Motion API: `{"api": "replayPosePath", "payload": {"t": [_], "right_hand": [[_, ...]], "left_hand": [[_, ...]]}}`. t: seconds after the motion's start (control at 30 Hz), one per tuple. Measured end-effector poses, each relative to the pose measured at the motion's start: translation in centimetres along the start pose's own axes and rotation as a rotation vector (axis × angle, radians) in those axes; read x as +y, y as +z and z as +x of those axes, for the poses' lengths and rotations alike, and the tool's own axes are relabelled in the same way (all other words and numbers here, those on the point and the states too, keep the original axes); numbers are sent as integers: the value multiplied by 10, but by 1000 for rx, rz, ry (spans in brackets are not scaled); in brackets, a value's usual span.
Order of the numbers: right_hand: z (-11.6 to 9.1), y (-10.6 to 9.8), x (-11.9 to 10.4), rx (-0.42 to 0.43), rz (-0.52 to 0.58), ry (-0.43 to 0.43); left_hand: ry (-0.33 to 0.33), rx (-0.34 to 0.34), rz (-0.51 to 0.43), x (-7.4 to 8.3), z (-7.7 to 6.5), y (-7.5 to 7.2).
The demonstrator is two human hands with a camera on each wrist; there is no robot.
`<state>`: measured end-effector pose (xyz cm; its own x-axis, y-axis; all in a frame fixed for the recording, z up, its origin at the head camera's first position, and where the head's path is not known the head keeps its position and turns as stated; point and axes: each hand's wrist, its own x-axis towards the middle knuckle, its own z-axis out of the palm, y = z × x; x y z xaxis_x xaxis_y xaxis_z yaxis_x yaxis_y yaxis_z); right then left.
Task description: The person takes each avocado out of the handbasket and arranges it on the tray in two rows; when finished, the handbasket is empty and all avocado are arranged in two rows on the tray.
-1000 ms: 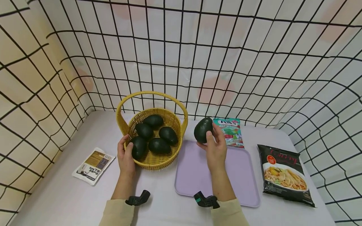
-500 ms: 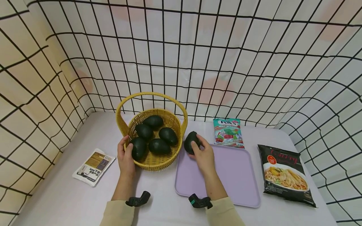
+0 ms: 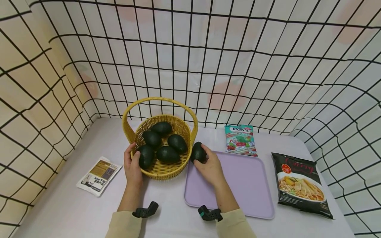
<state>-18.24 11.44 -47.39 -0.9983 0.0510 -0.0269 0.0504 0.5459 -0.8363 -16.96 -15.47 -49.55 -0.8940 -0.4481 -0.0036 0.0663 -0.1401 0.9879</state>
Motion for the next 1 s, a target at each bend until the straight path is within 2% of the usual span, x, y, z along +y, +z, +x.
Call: {"api": "replayPosePath", "payload": {"t": [0.17,0.57,0.83,0.9,1.0], "right_hand": [[0,-4,-1,-37,-33,-4],[2,-5,3,-18,-17,-40],[0,-14,2,-16,-29,-4],[-2,-18,-2,1,-27,-20],[-6,-24,-12,49,7,-96]], "left_hand": [[10,9,-6,1,0,0],[1,1,-21,1,1,0],[7,11,-30,2,-1,0],[3,2,-23,2,-2,0],[2,-9,-17,2,-1,0]]}}
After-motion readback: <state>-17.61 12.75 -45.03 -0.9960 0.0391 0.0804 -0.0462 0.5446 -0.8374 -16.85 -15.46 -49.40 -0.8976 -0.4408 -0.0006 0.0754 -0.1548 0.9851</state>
